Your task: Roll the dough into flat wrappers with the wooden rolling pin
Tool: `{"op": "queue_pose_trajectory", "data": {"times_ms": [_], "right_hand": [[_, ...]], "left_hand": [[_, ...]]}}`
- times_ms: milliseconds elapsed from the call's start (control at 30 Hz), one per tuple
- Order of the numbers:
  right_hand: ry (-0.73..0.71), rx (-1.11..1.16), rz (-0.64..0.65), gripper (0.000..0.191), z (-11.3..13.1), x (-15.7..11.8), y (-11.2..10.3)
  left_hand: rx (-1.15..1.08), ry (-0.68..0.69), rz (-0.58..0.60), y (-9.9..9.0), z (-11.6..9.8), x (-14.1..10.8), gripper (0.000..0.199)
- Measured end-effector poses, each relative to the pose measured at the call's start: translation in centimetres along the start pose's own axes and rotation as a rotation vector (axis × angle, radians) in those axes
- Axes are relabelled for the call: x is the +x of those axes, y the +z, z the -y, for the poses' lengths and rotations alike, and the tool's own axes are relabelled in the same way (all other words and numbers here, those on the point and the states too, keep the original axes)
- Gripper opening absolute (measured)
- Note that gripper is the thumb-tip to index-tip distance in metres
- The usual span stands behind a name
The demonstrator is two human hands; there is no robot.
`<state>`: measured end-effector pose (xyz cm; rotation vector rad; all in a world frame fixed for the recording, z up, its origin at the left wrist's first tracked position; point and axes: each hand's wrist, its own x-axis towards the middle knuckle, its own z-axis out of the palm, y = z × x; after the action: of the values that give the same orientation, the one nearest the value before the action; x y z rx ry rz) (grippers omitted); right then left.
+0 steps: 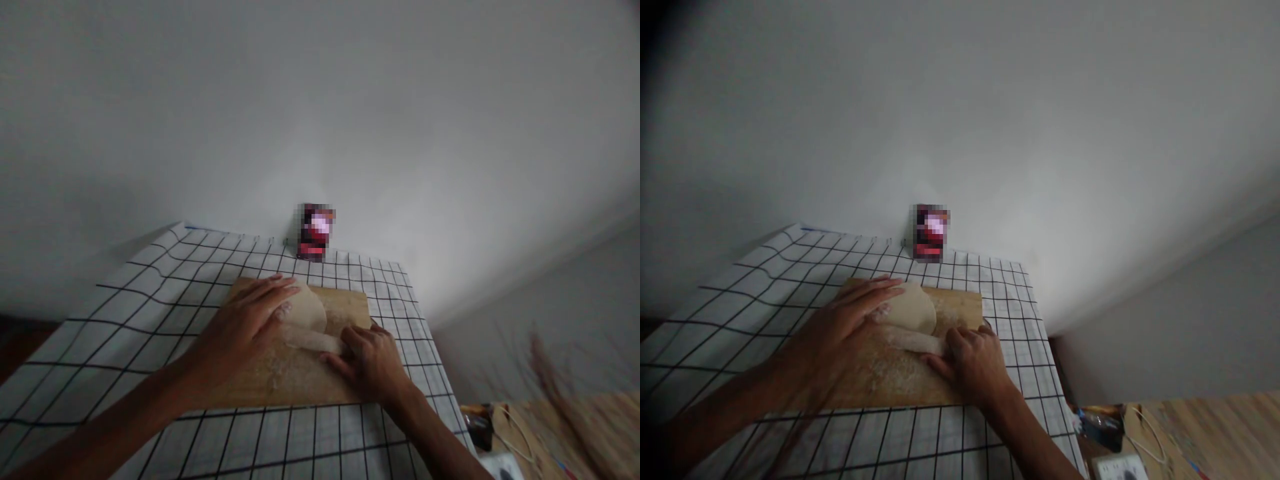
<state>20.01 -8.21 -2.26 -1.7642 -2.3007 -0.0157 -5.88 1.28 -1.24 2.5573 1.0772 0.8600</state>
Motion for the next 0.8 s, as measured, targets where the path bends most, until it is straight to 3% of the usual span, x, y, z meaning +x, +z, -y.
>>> {"op": "queue_pose_trajectory", "data": {"times_ms": [133, 300, 433, 533, 667, 800], "right_hand": [[0.007, 0.015, -0.036, 0.047, -0.6, 0.7, 0.6], [0.018, -0.007, -0.035, 0.034, -2.9, 4.6, 0.5], [0.009, -0.004, -0.004, 0.037, -4.6, 8.8, 0.8], [-0.018, 0.012, 0.03, 0.039, -5.3, 10.2, 1.4], [0.074, -0.016, -0.004, 0.044, -4.6, 8.8, 2.2], [0.177, -0.044, -0.051, 0.046, -2.9, 5.6, 2.3]], "left_hand": [[0.119, 0.033, 0.026, 3.5, 0.2, 1.0, 0.042], [0.281, -0.042, 0.018, 3.7, 1.4, 3.6, 0.041], [0.404, -0.125, 0.085, 4.5, 3.1, 4.8, 0.045], [0.443, -0.169, 0.092, 5.2, 3.9, 5.0, 0.05], [0.431, -0.193, 0.069, 5.5, 3.5, 4.4, 0.054], [0.38, -0.17, 0.016, 4.9, 1.5, 2.7, 0.057]]}}
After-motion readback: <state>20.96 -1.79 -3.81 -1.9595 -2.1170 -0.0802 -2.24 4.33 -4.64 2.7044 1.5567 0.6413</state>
